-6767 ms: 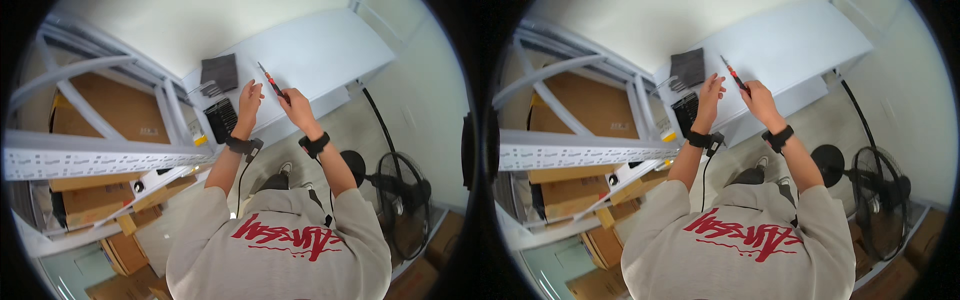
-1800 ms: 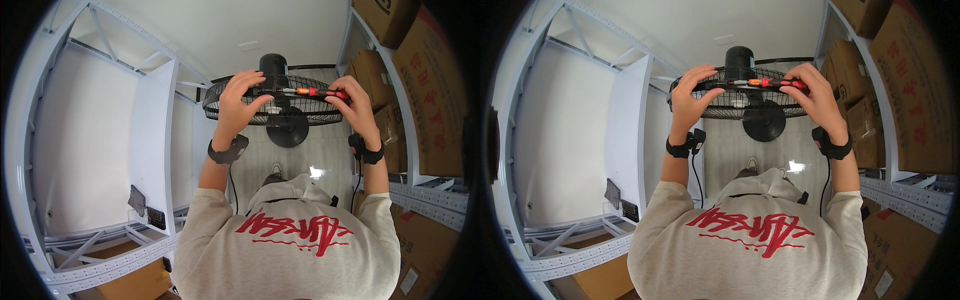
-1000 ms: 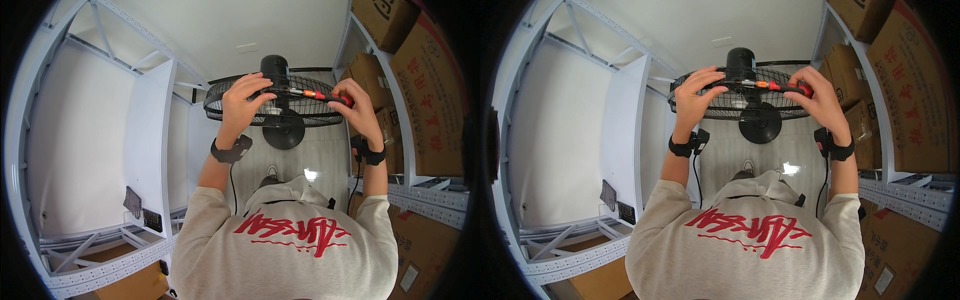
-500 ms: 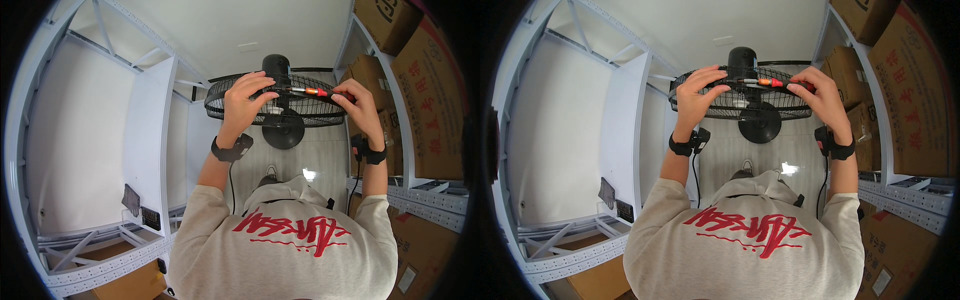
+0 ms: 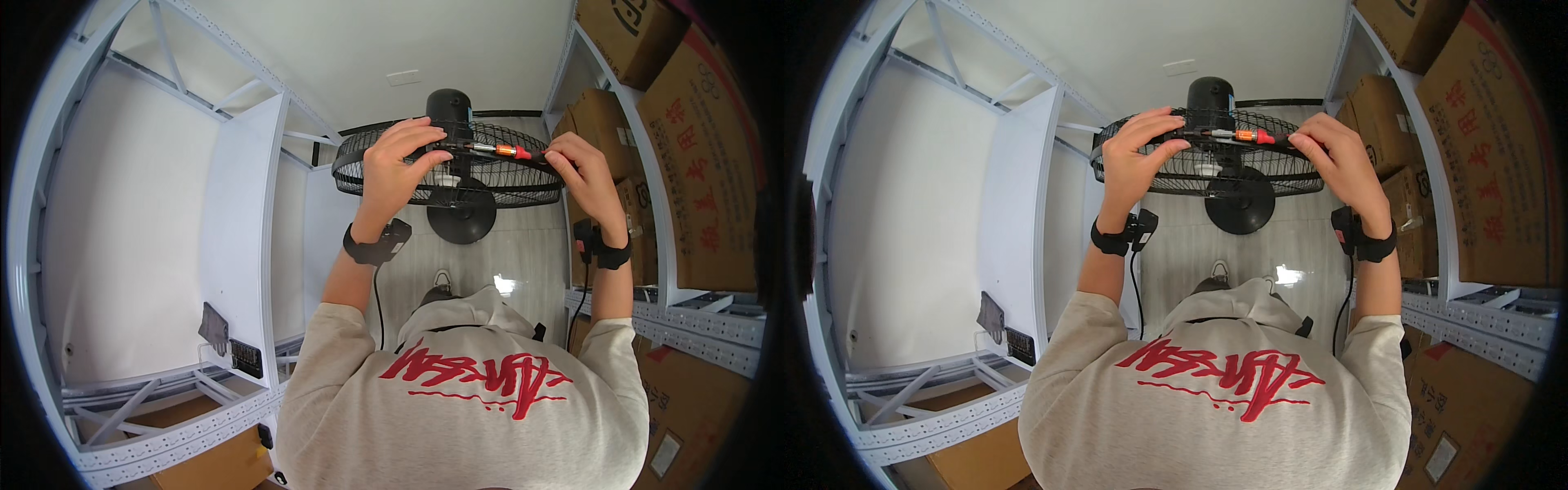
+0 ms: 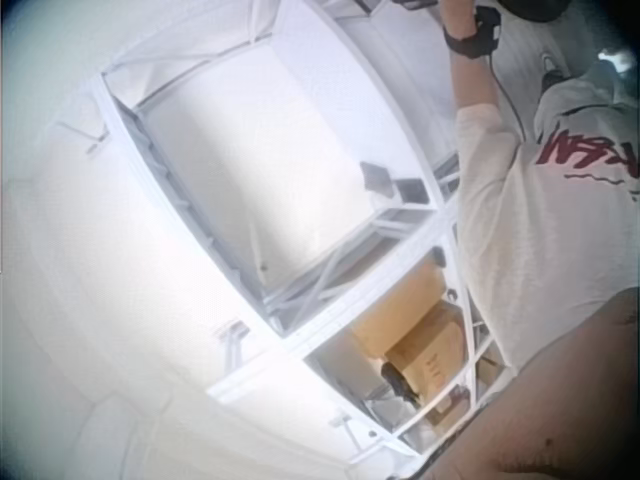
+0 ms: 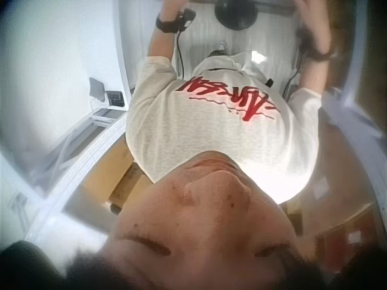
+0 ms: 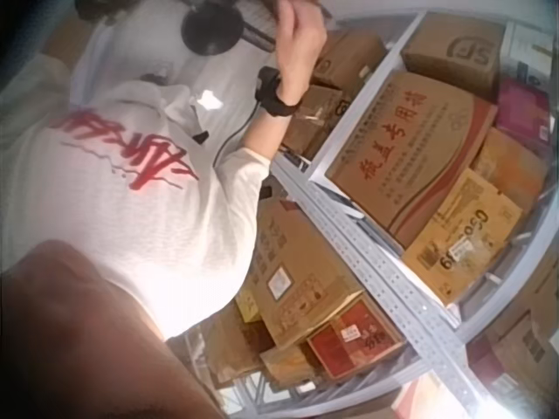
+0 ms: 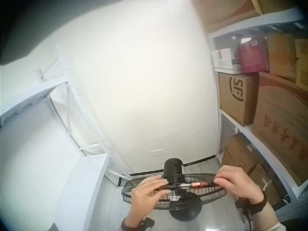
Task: The person assembles a black pedestal fan by attaching the front grille, inserting a small white component into the motor housing, and securing the assembly with a screwdriver. They then wipe the fan with a gray cloth.
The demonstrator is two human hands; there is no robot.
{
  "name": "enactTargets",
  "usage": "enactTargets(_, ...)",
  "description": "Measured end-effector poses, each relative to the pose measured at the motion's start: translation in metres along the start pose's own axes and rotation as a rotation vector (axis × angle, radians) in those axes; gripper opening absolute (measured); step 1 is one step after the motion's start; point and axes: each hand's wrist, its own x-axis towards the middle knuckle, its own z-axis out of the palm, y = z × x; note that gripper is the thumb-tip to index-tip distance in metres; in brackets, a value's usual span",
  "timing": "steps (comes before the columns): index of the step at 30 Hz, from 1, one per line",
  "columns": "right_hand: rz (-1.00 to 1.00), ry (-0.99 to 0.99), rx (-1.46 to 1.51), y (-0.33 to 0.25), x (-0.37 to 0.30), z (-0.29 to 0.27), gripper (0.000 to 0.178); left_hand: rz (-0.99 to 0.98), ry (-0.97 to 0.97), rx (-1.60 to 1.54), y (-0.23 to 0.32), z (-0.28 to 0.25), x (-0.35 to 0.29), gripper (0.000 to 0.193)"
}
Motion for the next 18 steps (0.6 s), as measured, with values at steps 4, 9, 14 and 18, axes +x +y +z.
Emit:
enactTargets(4,0.048,0.117,0.197,-0.015,-0.001,0.007,0.016,0.006,-0.002,0.0,-0.001,-0.001,-0.001,0.027)
enactTargets(9,-0.005,0.221,0.097,-0.006,-0.006,0.011,0.01,-0.005,-0.005,-0.001,0.002,-0.001,0.0,0.028)
enactTargets(14,0.241,0.112,0.104,0.002,-0.012,0.008,0.011,-0.003,0.007,-0.016,-0.001,0.001,-0.001,0.028)
enactTargets(18,0.291,0.135,0.413,-0.017,-0.009,0.012,0.021,0.009,0.006,-0.013,-0.004,-0.002,-0.003,0.028)
